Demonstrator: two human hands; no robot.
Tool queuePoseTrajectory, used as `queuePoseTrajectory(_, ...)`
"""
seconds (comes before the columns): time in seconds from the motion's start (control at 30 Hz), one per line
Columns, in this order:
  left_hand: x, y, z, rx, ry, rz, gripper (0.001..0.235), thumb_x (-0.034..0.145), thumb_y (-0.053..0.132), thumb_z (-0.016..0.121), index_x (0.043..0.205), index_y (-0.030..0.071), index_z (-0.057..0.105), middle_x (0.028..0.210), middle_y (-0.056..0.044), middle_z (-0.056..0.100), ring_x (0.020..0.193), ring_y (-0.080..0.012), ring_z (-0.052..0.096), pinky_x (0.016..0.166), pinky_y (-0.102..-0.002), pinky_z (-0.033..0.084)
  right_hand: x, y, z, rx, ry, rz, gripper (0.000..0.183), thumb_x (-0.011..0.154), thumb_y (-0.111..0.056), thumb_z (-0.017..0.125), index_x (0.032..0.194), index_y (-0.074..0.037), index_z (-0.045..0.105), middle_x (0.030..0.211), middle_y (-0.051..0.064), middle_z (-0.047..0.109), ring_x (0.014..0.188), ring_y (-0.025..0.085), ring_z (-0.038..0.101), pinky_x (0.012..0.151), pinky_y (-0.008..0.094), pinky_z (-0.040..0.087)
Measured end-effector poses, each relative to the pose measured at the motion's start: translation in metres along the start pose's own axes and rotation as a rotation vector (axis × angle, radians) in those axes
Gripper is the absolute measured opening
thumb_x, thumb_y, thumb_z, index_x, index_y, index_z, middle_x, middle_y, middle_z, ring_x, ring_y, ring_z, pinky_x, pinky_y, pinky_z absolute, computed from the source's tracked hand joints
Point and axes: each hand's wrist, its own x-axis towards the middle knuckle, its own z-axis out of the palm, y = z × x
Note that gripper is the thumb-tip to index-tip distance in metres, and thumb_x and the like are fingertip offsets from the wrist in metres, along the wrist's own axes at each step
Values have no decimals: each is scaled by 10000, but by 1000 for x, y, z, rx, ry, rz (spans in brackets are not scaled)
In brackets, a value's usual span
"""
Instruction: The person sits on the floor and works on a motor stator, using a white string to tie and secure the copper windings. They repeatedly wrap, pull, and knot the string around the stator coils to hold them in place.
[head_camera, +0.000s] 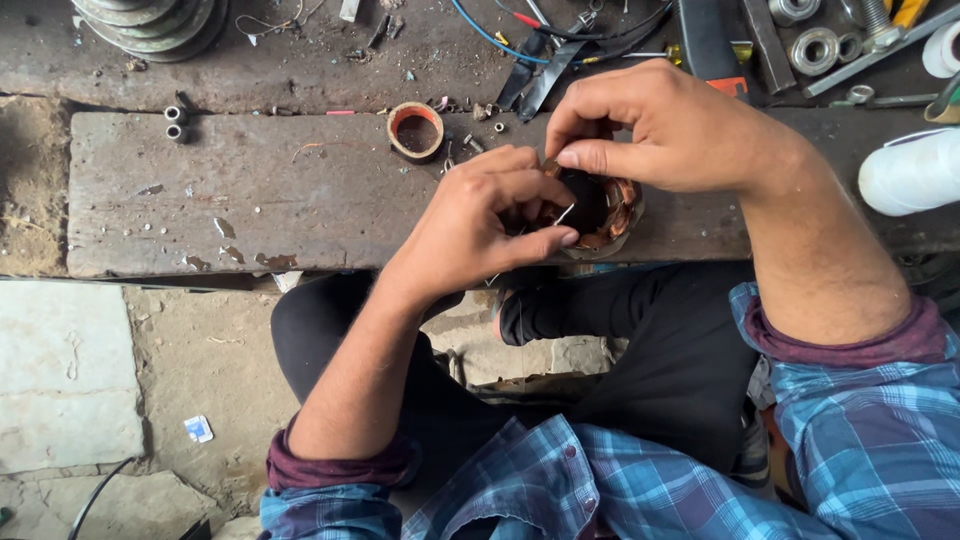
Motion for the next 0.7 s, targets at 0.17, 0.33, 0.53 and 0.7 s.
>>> queuePoseTrajectory(0.17,0,-5,0,55,12,114,130,869,113,820,939,63,722,850,-34,584,855,-190,589,756,-336,491,0,-2,-3,-12,-50,-16,148,920,-119,719,1019,-12,693,924,68,714,862,182,705,771,318,547)
queuePoseTrajectory(0.33,-3,-5,-3,-87,12,-29,117,851,75,787,890,33,685,794,-33,549,787,-172,569,695,-315,472,0,-10,-2,32,-208,-136,127,834,-140,751,896,-37,708,877,55,686,861,193,669,754,335,527)
queuePoseTrajectory(0.53,-3,-4,-5,-126,28,-68,104,833,56,775,887,36,688,809,-29,567,759,-168,581,688,-312,477,3,-12,9,-32,-201,-11,179,802,-187,787,848,-28,718,841,60,673,822,222,661,712,362,512)
queuePoseTrajectory(0.7,-4,-5,-10,-26,30,159,118,826,43,793,909,41,709,875,-45,619,860,-215,601,785,-343,496,-1,-16,12,-66,-182,-39,196,801,-185,743,911,-23,725,887,71,673,844,236,655,752,376,508)
